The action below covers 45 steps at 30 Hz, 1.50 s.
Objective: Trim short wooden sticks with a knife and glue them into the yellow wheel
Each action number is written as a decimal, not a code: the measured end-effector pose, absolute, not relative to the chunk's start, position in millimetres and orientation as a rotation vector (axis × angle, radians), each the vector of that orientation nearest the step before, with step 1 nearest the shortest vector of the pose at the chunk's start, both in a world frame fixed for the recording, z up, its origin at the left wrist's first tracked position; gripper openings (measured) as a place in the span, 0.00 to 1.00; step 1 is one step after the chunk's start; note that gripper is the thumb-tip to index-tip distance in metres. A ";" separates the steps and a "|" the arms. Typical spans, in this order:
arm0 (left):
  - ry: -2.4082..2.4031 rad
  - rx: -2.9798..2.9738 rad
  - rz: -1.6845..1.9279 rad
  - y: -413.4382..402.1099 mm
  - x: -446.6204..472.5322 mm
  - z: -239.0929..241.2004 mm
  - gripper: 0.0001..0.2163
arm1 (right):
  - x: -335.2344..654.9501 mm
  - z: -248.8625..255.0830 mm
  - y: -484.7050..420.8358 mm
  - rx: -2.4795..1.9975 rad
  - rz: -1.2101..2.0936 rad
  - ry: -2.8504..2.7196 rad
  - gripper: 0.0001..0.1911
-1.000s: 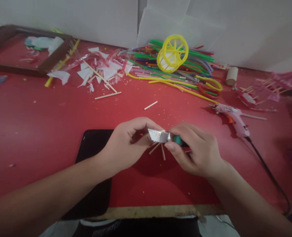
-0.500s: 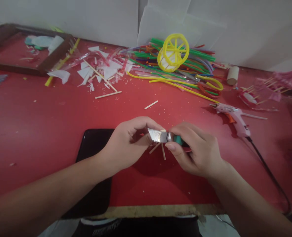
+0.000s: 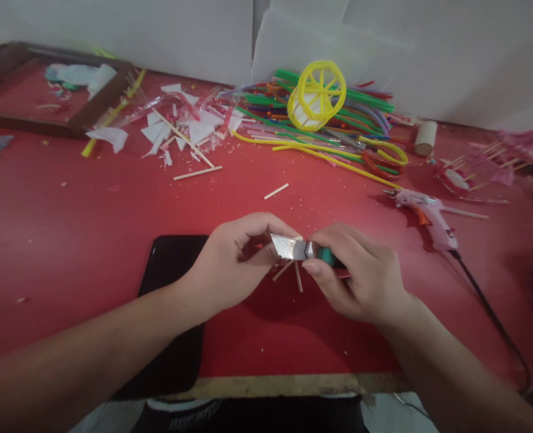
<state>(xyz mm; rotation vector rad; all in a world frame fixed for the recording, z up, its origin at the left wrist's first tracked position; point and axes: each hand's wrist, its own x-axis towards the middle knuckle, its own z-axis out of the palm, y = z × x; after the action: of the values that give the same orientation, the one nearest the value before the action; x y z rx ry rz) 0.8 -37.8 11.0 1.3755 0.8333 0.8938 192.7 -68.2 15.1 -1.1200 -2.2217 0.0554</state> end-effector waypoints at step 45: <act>0.806 1.668 1.046 -38.2 -6.7 12.2 0.05 | 188.3 19.5 -65.2 -1.106 0.234 -2.112 0.10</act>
<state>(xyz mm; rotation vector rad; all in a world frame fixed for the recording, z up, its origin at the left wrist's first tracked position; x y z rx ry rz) -6.7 -38.2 12.2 1.6676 0.8058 1.0464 188.3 -65.2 19.5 -1.1064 -2.1120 0.2344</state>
